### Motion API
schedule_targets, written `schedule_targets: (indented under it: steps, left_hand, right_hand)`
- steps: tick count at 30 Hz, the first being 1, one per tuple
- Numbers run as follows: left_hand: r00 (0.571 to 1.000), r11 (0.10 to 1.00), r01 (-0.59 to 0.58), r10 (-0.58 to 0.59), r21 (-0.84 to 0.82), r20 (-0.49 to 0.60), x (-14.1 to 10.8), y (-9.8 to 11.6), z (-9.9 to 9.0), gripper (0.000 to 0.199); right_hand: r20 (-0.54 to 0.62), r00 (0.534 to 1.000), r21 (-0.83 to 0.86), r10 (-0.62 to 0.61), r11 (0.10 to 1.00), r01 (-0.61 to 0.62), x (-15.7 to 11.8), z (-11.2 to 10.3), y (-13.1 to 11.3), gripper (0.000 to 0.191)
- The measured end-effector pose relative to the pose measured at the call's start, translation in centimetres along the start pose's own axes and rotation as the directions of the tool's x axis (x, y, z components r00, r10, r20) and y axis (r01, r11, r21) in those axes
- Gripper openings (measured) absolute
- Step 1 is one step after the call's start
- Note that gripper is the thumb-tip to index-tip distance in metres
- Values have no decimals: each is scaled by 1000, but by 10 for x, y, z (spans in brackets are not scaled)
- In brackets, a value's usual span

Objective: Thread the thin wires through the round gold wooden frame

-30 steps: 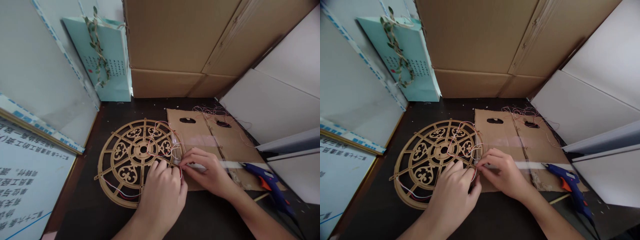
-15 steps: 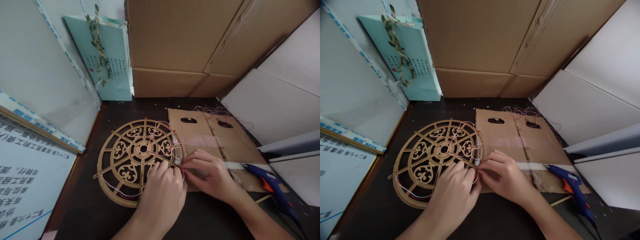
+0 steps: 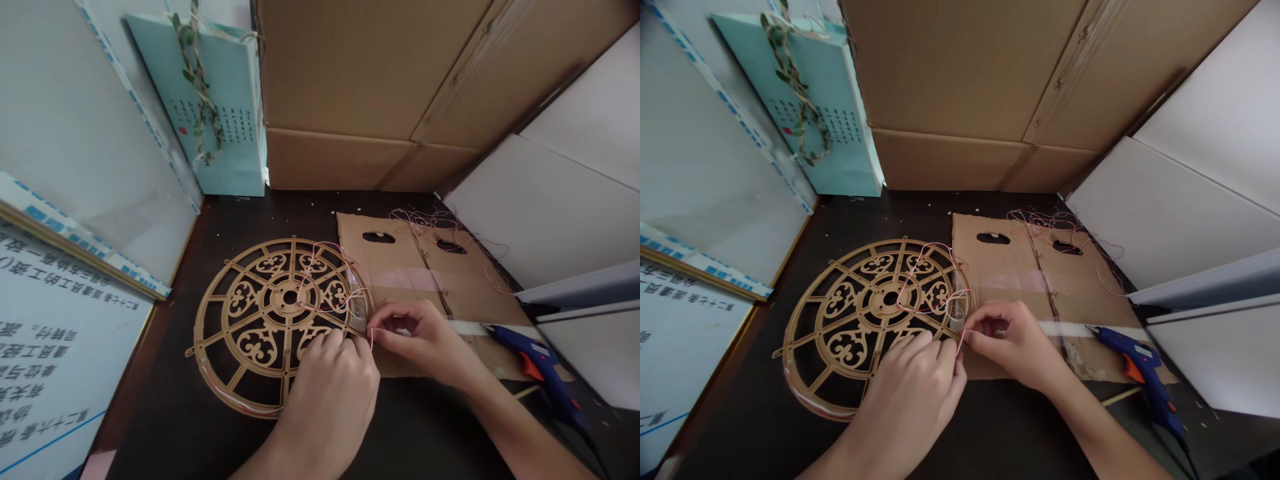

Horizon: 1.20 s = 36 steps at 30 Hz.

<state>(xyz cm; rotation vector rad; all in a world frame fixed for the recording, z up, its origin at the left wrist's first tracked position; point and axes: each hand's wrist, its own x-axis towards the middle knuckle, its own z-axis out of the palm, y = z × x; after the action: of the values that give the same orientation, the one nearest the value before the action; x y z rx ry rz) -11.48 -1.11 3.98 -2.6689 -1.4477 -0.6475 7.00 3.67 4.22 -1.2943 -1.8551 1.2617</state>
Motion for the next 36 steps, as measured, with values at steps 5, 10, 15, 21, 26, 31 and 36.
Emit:
schedule_targets:
  steps: [5, 10, 15, 21, 26, 31, 36]
  left_hand:
    - [999, 998, -41, 40, 50, 24, -2, 2, 0, 10]
    - [1000, 1000, 13, -13, 20, -14, -2, 2, -1, 13]
    - [996, 995, 63, -68, -73, -65, 1, -2, -4, 13]
    - [986, 990, 101, -113, -98, -122, 3, -4, -8, 14]
    - [986, 989, 72, -91, -132, -143, 2, -7, -9, 17]
    - [988, 982, 37, -63, -185, -138, -1, -11, -7, 21]
    - [988, 980, 26, -55, -196, -147, -2, -12, -3, 22]
  right_hand:
    - [25, 994, 115, 110, 987, -112, 1, 1, 6, 20]
    - [33, 996, 143, 80, 986, -84, 0, -2, 3, 21]
    - [-23, 998, 32, -66, 997, 67, -2, -8, -8, 16]
    - [-112, 952, -216, -284, 942, 256, -6, -7, -20, 7]
    - [-90, 926, -328, -366, 889, 319, -6, -5, -18, 13]
    - [-68, 937, -303, -342, 902, 308, -3, -5, -16, 10]
    - [6, 947, -299, -320, 904, 307, -1, -8, -17, 11]
